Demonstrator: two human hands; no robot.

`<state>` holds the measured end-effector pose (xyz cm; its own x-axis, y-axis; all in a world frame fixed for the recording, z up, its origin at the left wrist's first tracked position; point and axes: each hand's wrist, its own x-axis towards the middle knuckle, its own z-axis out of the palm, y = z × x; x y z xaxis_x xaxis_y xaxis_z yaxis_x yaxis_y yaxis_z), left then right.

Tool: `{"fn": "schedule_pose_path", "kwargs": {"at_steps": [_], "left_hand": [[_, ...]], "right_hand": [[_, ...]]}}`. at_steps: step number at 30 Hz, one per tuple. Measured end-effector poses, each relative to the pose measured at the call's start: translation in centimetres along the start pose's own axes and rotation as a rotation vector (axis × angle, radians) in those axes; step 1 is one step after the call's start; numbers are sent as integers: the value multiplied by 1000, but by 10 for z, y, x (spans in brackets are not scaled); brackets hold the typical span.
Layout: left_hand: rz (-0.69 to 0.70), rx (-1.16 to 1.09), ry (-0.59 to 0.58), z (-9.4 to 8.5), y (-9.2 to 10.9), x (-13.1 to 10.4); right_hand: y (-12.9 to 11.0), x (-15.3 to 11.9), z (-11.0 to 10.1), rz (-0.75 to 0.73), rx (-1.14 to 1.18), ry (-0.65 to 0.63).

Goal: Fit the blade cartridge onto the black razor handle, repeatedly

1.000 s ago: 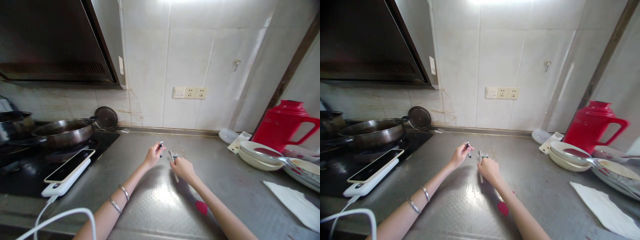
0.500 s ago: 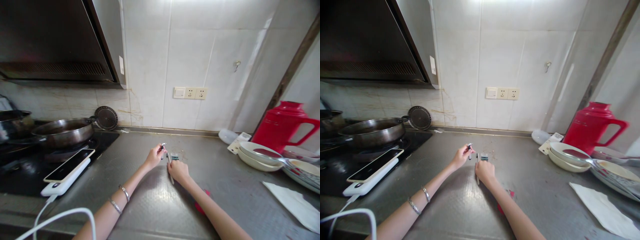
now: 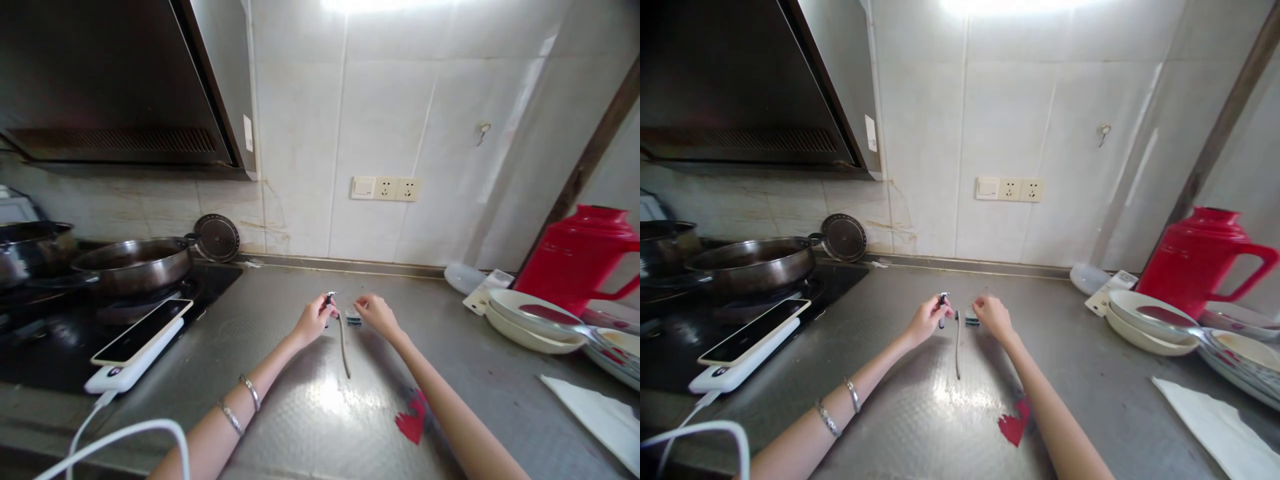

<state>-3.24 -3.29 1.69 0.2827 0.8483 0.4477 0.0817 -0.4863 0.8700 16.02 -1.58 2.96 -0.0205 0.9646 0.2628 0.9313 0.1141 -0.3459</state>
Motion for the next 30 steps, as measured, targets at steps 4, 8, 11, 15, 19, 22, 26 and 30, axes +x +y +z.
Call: {"fn": "schedule_pose_path", "kwargs": {"at_steps": [4, 8, 11, 15, 19, 22, 26, 30], "left_hand": [[-21, -40, 9, 3, 6, -1], [-31, -57, 7, 6, 8, -2], [-32, -59, -1, 7, 9, -3], [-36, -60, -13, 8, 9, -3], [-37, -63, -22, 9, 8, -3], [-34, -63, -21, 8, 6, -2], [-32, -70, -14, 7, 4, -1], [-36, -74, -14, 7, 4, -1]], "right_hand": [[13, -2, 16, -153, 16, -21], [19, -7, 20, -222, -17, -77], [21, -8, 21, -239, -21, -72], [23, -8, 22, -255, -1, -60], [24, -8, 23, -303, 2, -60], [26, -7, 24, -332, 8, -43], [27, -5, 25, -326, 25, -69], [25, -6, 24, -307, -16, -84]]}}
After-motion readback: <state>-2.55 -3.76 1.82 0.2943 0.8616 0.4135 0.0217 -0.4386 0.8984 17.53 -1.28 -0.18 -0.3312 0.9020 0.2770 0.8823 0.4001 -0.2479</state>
